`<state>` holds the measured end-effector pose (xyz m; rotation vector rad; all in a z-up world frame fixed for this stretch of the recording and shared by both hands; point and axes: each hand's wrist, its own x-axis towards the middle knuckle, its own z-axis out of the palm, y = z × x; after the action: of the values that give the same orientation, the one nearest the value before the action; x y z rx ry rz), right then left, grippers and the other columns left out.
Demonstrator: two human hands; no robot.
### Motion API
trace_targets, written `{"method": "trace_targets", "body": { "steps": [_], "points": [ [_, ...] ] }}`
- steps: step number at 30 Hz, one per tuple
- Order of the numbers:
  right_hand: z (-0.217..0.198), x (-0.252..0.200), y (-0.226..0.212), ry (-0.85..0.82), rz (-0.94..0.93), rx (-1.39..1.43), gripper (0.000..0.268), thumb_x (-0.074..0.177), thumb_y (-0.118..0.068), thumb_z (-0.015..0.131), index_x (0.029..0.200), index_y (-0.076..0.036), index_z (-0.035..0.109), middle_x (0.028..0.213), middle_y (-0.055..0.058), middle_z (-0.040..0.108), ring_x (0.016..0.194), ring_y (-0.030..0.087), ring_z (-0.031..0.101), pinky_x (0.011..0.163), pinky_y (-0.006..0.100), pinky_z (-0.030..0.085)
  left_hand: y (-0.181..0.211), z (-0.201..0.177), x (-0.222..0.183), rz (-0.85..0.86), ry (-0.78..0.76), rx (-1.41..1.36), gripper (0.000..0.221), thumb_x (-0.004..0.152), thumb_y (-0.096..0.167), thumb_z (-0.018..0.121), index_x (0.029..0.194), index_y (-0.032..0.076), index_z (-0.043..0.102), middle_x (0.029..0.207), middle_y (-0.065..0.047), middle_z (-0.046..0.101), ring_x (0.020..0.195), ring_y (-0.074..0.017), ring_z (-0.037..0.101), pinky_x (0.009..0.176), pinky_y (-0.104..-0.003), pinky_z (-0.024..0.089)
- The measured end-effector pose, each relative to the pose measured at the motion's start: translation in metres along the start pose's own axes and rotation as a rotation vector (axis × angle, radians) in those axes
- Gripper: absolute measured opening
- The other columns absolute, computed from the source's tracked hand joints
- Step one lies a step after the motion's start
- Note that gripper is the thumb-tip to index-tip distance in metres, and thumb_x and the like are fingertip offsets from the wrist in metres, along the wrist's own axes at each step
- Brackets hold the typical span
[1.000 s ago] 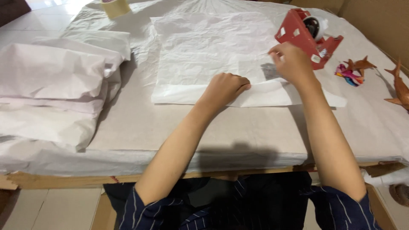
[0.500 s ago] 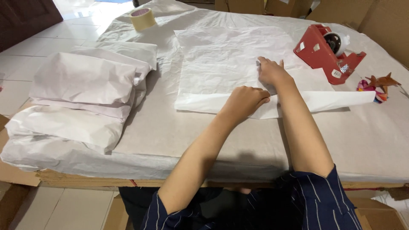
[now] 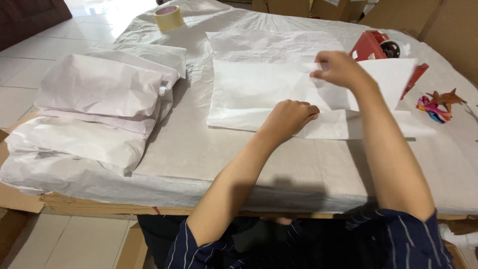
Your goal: Wrapping a small wooden shark figurine in white tissue paper and securing it with adhesive tape from a dispenser.
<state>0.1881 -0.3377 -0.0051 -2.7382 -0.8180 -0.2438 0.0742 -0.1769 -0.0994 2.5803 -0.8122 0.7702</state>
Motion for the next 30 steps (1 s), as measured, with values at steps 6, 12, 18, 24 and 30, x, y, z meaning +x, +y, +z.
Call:
{"method": "trace_targets", "body": {
  "steps": [6, 12, 18, 24, 30],
  "points": [
    [-0.055, -0.064, -0.045, 0.042, 0.029, -0.086, 0.029, 0.096, -0.03, 0.079, 0.097, -0.004, 0.066, 0.081, 0.007, 0.067, 0.079, 0.026, 0.059, 0.064, 0.04, 0.035, -0.005, 0.009, 0.006, -0.035, -0.054, -0.04, 0.028, 0.106, 0.027, 0.048, 0.086, 0.016, 0.065, 0.072, -0.001, 0.068, 0.062, -0.0316, 0.059, 0.055, -0.043, 0.042],
    [-0.037, -0.112, -0.048, 0.192, -0.112, -0.174, 0.025, 0.093, -0.036, 0.082, 0.095, -0.014, 0.07, 0.084, 0.005, 0.077, 0.082, 0.024, 0.072, 0.067, 0.04, 0.046, -0.007, 0.009, 0.007, -0.04, -0.087, -0.091, 0.029, 0.106, 0.032, 0.045, 0.093, 0.016, 0.065, 0.079, -0.003, 0.071, 0.066, -0.0324, 0.061, 0.058, -0.044, 0.042],
    [-0.01, -0.143, -0.051, 0.156, -0.082, -0.027, 0.036, 0.086, -0.034, 0.083, 0.112, -0.013, 0.071, 0.102, 0.006, 0.077, 0.096, 0.022, 0.073, 0.076, 0.038, 0.051, -0.004, 0.004, 0.005, -0.052, -0.021, -0.131, 0.034, 0.102, 0.033, 0.048, 0.107, 0.018, 0.078, 0.09, -0.002, 0.079, 0.078, -0.0337, 0.069, 0.061, -0.045, 0.047],
    [0.029, -0.149, -0.025, 0.277, -0.266, -0.084, 0.019, 0.083, -0.013, 0.081, 0.096, -0.016, 0.067, 0.118, -0.003, 0.071, 0.106, 0.025, 0.068, 0.088, 0.039, 0.056, -0.002, -0.025, 0.0, -0.122, -0.095, -0.148, 0.022, 0.093, 0.028, 0.066, 0.099, 0.012, 0.079, 0.084, -0.013, 0.077, 0.085, -0.0399, 0.075, 0.085, -0.052, 0.059],
    [0.036, -0.164, -0.028, 0.321, -0.315, -0.065, 0.018, 0.086, -0.007, 0.079, 0.094, -0.012, 0.063, 0.127, 0.002, 0.066, 0.119, 0.027, 0.064, 0.097, 0.041, 0.053, 0.002, -0.089, -0.019, -0.319, -0.395, -0.221, 0.066, 0.086, 0.066, 0.064, 0.133, 0.021, 0.068, 0.132, -0.001, 0.072, 0.131, -0.0263, 0.061, 0.116, -0.05, 0.04]
  ]
}}
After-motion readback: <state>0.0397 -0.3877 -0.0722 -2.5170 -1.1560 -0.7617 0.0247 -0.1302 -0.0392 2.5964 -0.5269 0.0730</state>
